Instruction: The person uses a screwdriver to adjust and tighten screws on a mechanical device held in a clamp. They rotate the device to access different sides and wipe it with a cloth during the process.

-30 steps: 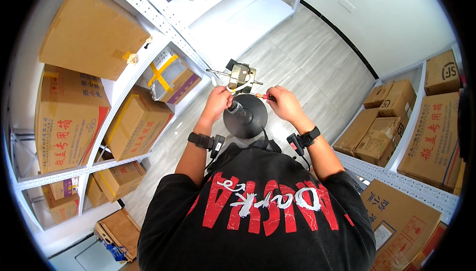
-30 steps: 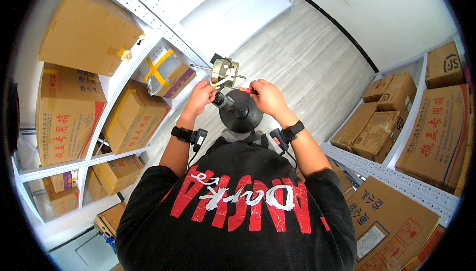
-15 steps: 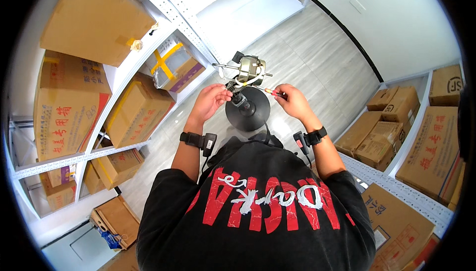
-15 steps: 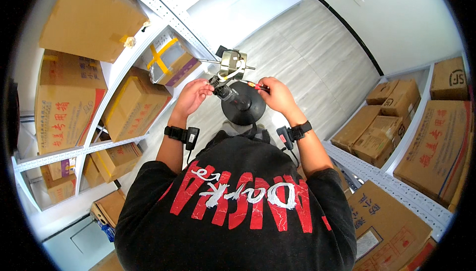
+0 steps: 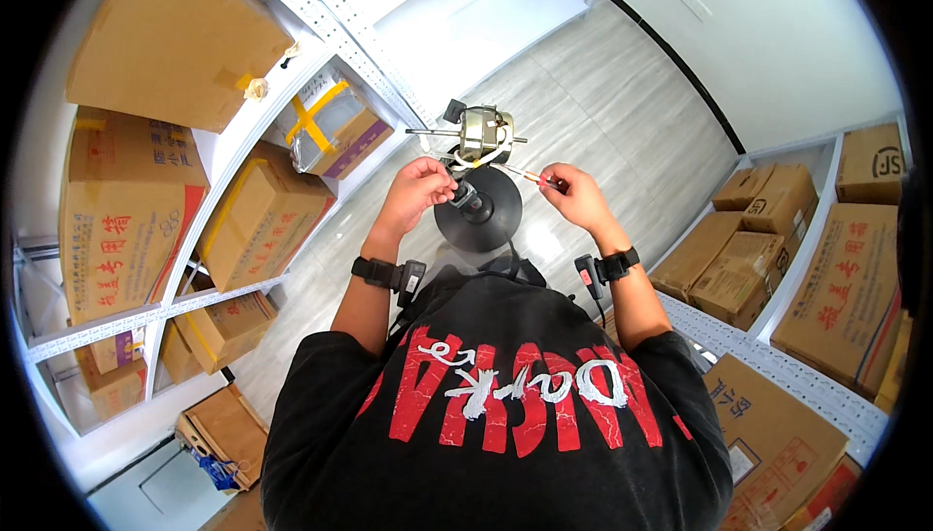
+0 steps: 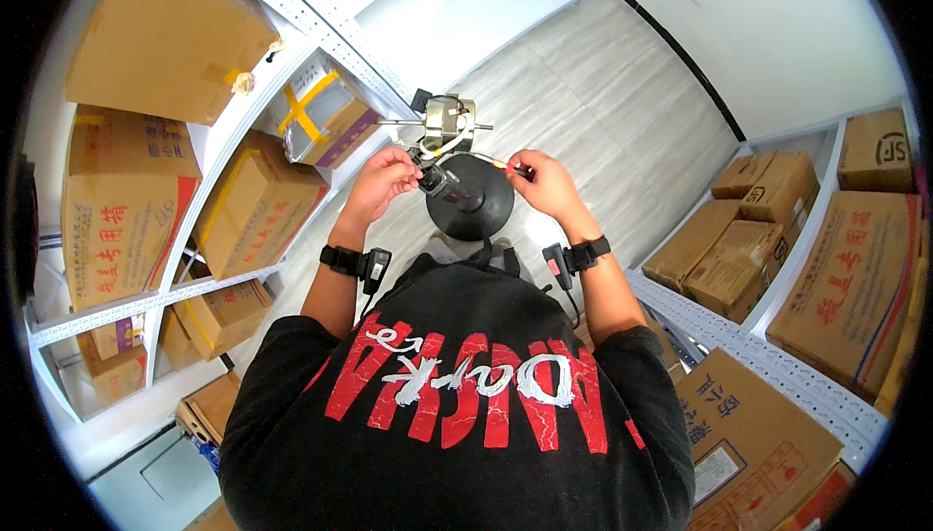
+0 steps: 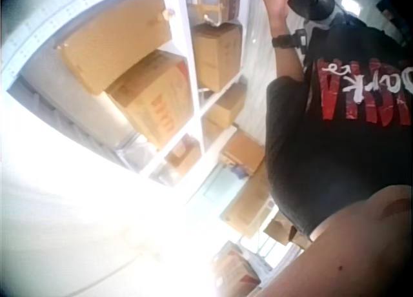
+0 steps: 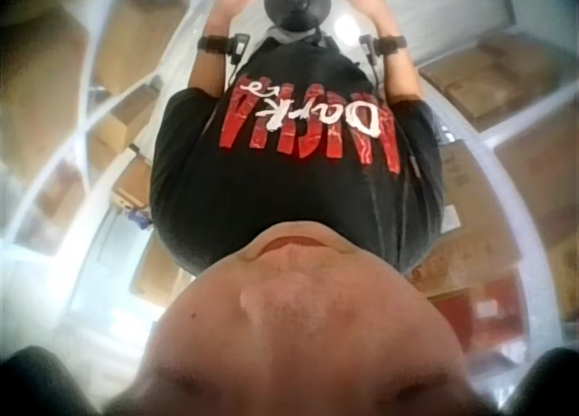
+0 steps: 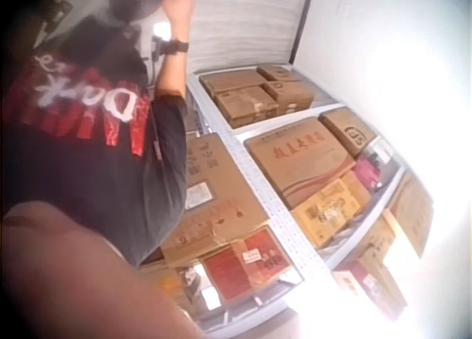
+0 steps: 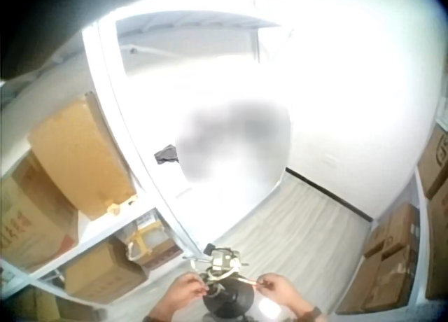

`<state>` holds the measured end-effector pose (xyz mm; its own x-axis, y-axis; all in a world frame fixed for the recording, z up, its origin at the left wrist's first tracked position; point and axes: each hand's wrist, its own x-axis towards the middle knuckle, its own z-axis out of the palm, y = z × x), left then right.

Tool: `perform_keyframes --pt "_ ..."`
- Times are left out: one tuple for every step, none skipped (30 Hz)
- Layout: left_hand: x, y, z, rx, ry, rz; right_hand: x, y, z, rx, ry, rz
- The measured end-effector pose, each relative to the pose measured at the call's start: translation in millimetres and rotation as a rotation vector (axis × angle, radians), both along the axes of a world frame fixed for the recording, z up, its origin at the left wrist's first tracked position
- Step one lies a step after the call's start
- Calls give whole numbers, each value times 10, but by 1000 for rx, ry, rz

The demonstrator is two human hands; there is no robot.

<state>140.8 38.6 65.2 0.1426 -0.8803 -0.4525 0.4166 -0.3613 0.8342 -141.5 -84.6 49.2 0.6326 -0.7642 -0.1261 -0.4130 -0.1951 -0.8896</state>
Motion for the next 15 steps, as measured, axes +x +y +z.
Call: perform_keyframes --pt "1 -5 0 -9 -1 -8 -19 -6 13 -6 2 -3" --pt "12 -4 0 -7 -12 -21 -50 -10 1 5 -1 -8" --pt "35 4 4 -4 -22 -35 -89 -9 -21 15 -5 -12" --pt "37 5 30 -1 -30 -49 -139 -7 -35 26 -6 -17" --pt "44 9 58 0 -44 -54 -184 -4 -46 32 -12 -24" --pt "60 16 93 1 -58 -60 -228 2 -54 37 -18 -30" --pt "66 18 131 2 -71 -64 -273 10 -63 42 -22 -35" --pt "77 19 144 4 -73 -72 -318 18 -77 63 -36 -44" --pt "88 20 152 6 -76 -80 -363 28 -94 83 -51 -53" --pt "109 21 165 7 -81 -84 -386 33 -106 103 -68 -57" --pt "121 29 176 2 -90 -99 -412 43 -114 107 -102 -67" --pt "127 48 186 -3 -98 -113 -442 62 -119 111 -134 -76" --pt "143 67 206 -11 -111 -119 -447 64 -108 112 -171 -78" --pt "165 89 224 -29 -97 -118 -435 69 -10 101 -168 -82" --pt "187 124 237 -47 -83 -115 -450 93 109 89 -165 -85"
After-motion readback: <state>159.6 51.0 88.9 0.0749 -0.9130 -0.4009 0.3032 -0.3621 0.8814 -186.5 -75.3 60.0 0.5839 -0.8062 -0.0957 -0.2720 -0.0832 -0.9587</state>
